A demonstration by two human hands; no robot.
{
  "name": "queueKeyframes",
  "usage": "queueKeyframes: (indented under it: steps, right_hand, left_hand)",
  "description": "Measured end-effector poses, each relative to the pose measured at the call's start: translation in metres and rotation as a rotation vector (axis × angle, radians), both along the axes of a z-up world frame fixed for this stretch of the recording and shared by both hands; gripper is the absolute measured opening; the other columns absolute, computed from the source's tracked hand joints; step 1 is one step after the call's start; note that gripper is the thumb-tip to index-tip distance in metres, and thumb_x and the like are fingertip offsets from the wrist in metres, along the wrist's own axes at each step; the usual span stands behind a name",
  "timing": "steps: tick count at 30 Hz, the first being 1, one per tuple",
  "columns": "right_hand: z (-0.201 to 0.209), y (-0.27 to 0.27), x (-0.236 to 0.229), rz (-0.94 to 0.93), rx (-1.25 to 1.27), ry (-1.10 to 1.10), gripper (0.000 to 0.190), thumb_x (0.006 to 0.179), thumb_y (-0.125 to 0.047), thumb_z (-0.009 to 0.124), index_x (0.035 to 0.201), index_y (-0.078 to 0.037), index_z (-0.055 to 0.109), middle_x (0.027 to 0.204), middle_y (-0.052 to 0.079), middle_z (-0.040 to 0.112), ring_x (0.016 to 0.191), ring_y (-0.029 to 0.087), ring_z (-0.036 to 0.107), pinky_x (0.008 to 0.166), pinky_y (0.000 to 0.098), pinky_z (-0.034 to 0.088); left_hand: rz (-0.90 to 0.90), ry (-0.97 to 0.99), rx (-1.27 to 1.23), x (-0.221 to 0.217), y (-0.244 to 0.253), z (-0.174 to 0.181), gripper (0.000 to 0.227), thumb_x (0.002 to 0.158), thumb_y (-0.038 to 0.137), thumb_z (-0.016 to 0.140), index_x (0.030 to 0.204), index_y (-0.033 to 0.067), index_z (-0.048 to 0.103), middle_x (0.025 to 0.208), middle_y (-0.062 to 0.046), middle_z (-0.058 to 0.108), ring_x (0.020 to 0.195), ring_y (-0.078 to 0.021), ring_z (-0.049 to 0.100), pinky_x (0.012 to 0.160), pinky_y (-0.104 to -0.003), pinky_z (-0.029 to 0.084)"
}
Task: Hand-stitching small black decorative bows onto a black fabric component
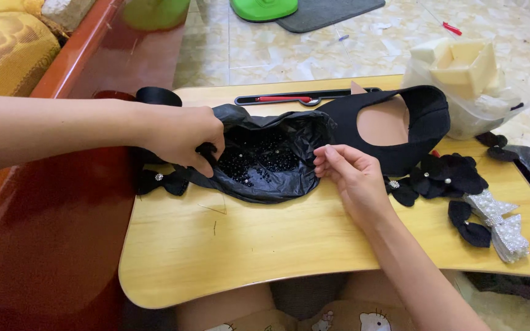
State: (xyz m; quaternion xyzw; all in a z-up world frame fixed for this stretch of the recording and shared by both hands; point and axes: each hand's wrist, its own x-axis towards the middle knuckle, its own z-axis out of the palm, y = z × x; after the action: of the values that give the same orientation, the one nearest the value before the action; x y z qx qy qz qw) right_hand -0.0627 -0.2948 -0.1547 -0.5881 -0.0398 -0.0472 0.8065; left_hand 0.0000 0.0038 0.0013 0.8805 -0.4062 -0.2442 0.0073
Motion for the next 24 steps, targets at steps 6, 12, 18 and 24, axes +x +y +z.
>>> queueKeyframes:
  steps: [6, 12, 18, 24]
  right_hand:
    - [0.001, -0.002, -0.001, -0.02, 0.008, 0.015, 0.02, 0.104, -0.013, 0.063, 0.105, 0.005, 0.073, 0.087, 0.016, 0.074, 0.079, 0.019, 0.073, 0.079, 0.0304, 0.063]
    - [-0.001, 0.001, -0.002, -0.075, -0.041, -0.116, 0.017, 0.104, -0.011, 0.063, 0.108, 0.003, 0.073, 0.087, 0.012, 0.072, 0.079, 0.016, 0.072, 0.08, 0.0277, 0.062]
    - [0.044, 0.04, -0.041, 0.147, -0.211, -0.277, 0.036, 0.102, -0.017, 0.063, 0.133, 0.001, 0.062, 0.118, 0.019, 0.073, 0.111, 0.025, 0.071, 0.098, 0.0383, 0.057]
    - [0.035, 0.042, -0.038, 0.392, -0.215, 0.096, 0.023, 0.101, -0.027, 0.07, 0.106, -0.006, 0.074, 0.069, -0.003, 0.056, 0.06, 0.005, 0.049, 0.052, 0.019, 0.042]
  left_hand:
    - [-0.019, -0.08, 0.063, 0.0, 0.011, -0.001, 0.026, 0.077, 0.037, 0.088, 0.082, 0.0131, 0.079, 0.073, -0.006, 0.076, 0.075, -0.0248, 0.078, 0.066, -0.03, 0.062]
    - [-0.082, -0.089, -0.022, 0.023, -0.017, -0.025, 0.03, 0.077, 0.034, 0.087, 0.093, 0.0107, 0.077, 0.079, -0.014, 0.075, 0.079, -0.0328, 0.077, 0.073, -0.041, 0.062]
    - [-0.068, -0.103, -0.193, -0.002, -0.061, -0.033, 0.03, 0.076, 0.038, 0.089, 0.088, 0.0133, 0.076, 0.079, -0.007, 0.075, 0.081, -0.0292, 0.077, 0.071, -0.036, 0.062]
    - [-0.038, -0.071, -0.367, -0.016, -0.065, -0.03, 0.026, 0.079, 0.032, 0.087, 0.083, 0.0087, 0.074, 0.073, -0.012, 0.075, 0.07, -0.0332, 0.077, 0.058, -0.036, 0.061]
